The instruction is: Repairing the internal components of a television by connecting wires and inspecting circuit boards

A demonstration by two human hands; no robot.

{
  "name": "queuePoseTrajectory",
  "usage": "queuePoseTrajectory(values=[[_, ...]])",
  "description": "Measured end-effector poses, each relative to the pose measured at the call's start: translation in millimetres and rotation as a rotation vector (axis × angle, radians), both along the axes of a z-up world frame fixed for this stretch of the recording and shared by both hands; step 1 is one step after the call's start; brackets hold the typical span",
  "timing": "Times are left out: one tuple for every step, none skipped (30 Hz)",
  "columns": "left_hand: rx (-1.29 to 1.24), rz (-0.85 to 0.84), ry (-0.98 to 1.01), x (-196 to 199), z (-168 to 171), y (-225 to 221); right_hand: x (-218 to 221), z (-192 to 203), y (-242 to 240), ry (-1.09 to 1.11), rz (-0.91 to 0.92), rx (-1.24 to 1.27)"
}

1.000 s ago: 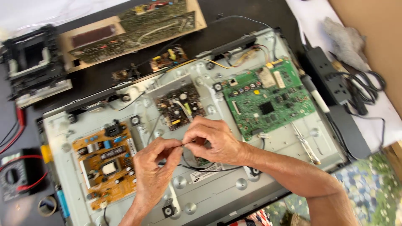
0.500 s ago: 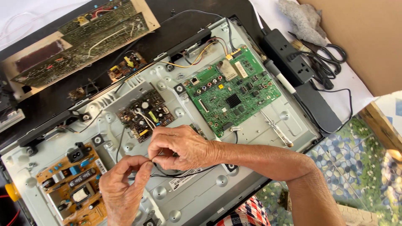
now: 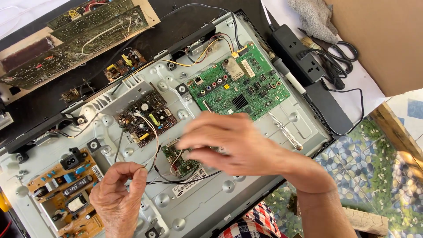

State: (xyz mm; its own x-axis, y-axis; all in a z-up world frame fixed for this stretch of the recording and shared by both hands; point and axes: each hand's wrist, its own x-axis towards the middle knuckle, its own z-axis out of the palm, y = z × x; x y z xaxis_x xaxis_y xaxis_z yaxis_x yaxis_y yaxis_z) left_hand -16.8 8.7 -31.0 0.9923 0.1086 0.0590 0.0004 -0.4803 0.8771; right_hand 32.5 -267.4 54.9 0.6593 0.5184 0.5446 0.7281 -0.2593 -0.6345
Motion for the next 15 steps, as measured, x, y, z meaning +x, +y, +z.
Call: queuePoseTrajectory(values=[[0.018,0.036,0.006,-0.6,0.3,0.6,-5.5,5.4,-12.6,0.013,-0.060,0.005],[0.036,0.069,0.014,-1.2,0.6,1.0,-11.3,10.7,-25.3,0.029,-0.123,0.009],[0.034,0.070,0.015,-1.7,0.7,0.5,-17.5,4.5,-38.9,0.029,-0.122,0.007],[-0.007,0.085,0.013,-2.0,1.0,0.1,-24.6,-2.0,-52.5,0.009,-0.239,-0.036],[-0.048,0.100,0.011,-2.5,1.3,-0.5,-31.8,-8.4,-66.3,-0.011,-0.357,-0.079],[-0.049,0.097,0.011,-2.5,1.7,-0.1,-37.9,-10.7,-72.5,-0.011,-0.359,-0.080],[-0.026,0.105,0.003,-2.5,1.9,0.1,-43.9,-13.1,-78.8,0.000,-0.469,-0.156],[-0.003,0.112,-0.003,-2.9,1.9,-0.1,-51.3,-15.4,-85.4,0.013,-0.581,-0.234],[-0.005,0.107,0.000,-3.7,2.5,-0.9,-55.8,-21.9,-92.7,0.016,-0.585,-0.237],[-0.032,0.121,-0.006,-4.1,3.1,-2.0,-60.9,-28.2,-100.1,0.022,-0.655,-0.300],[-0.059,0.135,-0.012,-4.5,3.7,-3.1,-66.2,-34.3,-107.7,0.028,-0.724,-0.363],[-0.062,0.127,-0.009,-5.5,-0.7,-1.9,-70.8,-39.2,-114.6,0.031,-0.732,-0.367],[-0.117,0.133,-0.027,-6.6,-4.9,-0.4,-75.6,-43.8,-121.3,0.040,-0.772,-0.404],[-0.172,0.144,-0.046,-7.8,-8.9,1.1,-78.9,-48.5,-128.0,0.048,-0.809,-0.440],[-0.174,0.140,-0.044,-7.1,-8.1,0.3,-82.8,-53.0,-131.4,0.049,-0.812,-0.442]])
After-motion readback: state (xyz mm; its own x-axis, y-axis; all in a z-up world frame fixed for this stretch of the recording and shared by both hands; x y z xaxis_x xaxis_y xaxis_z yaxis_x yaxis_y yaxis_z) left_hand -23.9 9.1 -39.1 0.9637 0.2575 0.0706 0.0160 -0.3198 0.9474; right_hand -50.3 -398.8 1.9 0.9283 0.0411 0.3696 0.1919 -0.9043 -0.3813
